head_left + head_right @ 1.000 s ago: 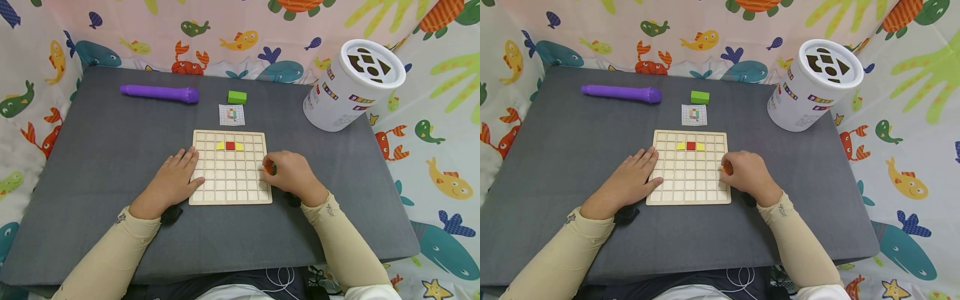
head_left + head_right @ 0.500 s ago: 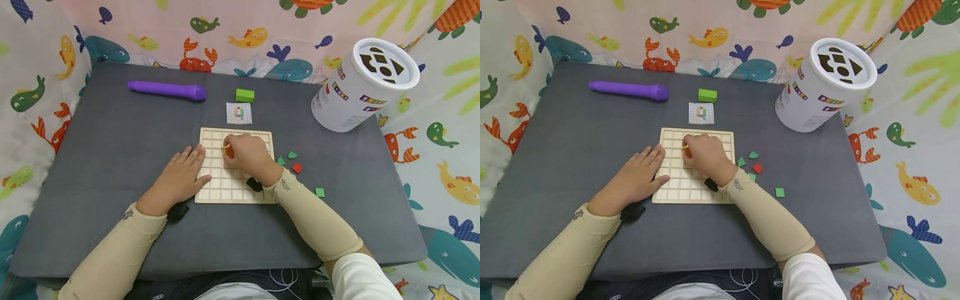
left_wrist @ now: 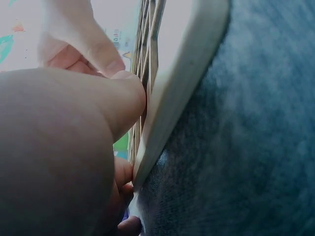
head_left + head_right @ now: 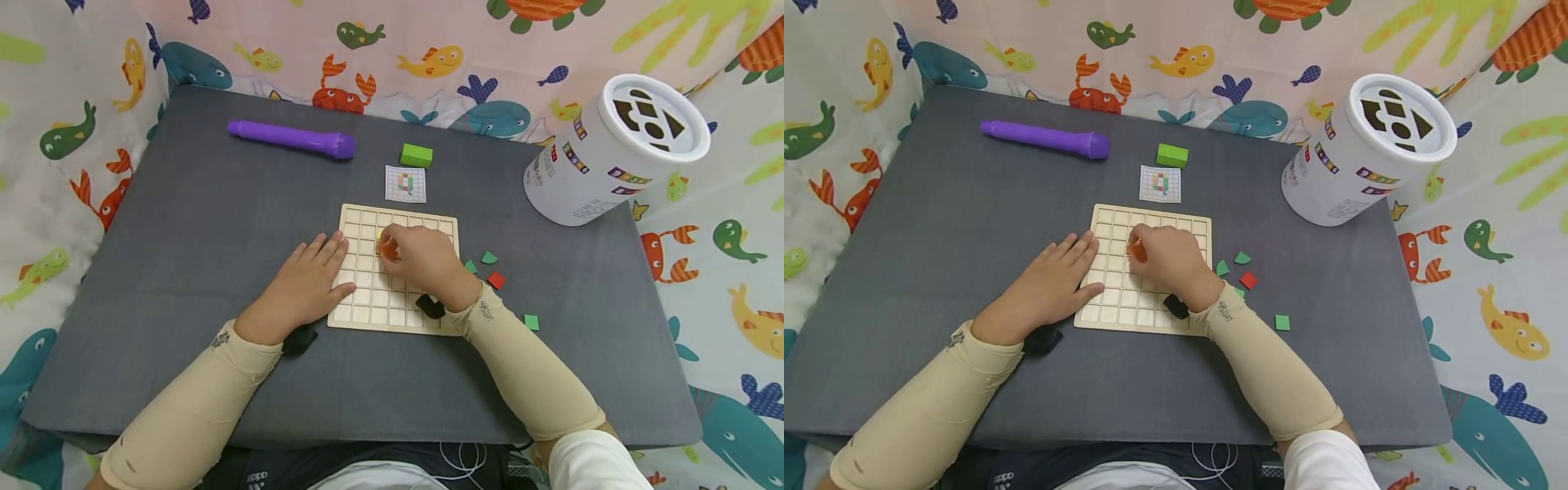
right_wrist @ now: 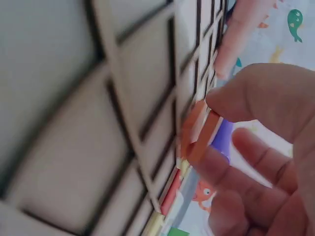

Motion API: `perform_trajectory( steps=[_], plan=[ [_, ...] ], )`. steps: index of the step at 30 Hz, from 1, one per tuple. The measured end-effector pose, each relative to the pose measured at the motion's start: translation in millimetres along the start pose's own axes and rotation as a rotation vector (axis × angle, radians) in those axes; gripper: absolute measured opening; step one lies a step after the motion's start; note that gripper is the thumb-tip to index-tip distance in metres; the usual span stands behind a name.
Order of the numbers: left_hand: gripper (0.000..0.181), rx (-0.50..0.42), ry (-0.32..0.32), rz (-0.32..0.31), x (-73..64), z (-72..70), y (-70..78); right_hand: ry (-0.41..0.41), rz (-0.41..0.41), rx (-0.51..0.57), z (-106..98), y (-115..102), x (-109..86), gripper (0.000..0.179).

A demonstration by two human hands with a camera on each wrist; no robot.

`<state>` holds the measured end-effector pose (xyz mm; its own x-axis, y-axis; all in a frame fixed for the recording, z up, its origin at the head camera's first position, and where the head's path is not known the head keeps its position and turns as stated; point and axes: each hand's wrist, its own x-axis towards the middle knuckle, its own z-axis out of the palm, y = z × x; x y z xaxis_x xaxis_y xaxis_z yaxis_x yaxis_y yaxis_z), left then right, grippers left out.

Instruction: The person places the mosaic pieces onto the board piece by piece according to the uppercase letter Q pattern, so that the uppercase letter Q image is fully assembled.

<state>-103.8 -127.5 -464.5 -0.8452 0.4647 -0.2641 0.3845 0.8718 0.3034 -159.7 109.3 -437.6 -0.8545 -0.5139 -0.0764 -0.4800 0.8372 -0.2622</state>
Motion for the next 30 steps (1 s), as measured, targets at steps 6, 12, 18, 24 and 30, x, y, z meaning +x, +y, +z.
perform_trajectory(
  steps=[6,12,18,24,30],
  plan=[
    [0.084,0.0,-0.007,-0.001,1.2,-1.6,1.9,0.018,-0.062,-0.002,5,1,-3.4,0.015],
    [0.084,0.001,-0.002,-0.009,1.9,0.8,0.7,0.03,-0.246,-0.048,8,1,-8.5,0.005],
    [0.084,-0.001,0.001,-0.008,1.6,1.6,0.3,0.038,-0.251,-0.037,9,0,-11.6,0.008],
    [0.084,0.0,0.0,-0.008,2.0,0.7,1.3,0.018,-0.231,-0.069,7,-3,-14.3,0.009],
    [0.084,0.011,0.01,0.002,2.8,1.1,2.0,0.013,-0.218,-0.076,8,-3,-13.9,0.017]
  ],
)
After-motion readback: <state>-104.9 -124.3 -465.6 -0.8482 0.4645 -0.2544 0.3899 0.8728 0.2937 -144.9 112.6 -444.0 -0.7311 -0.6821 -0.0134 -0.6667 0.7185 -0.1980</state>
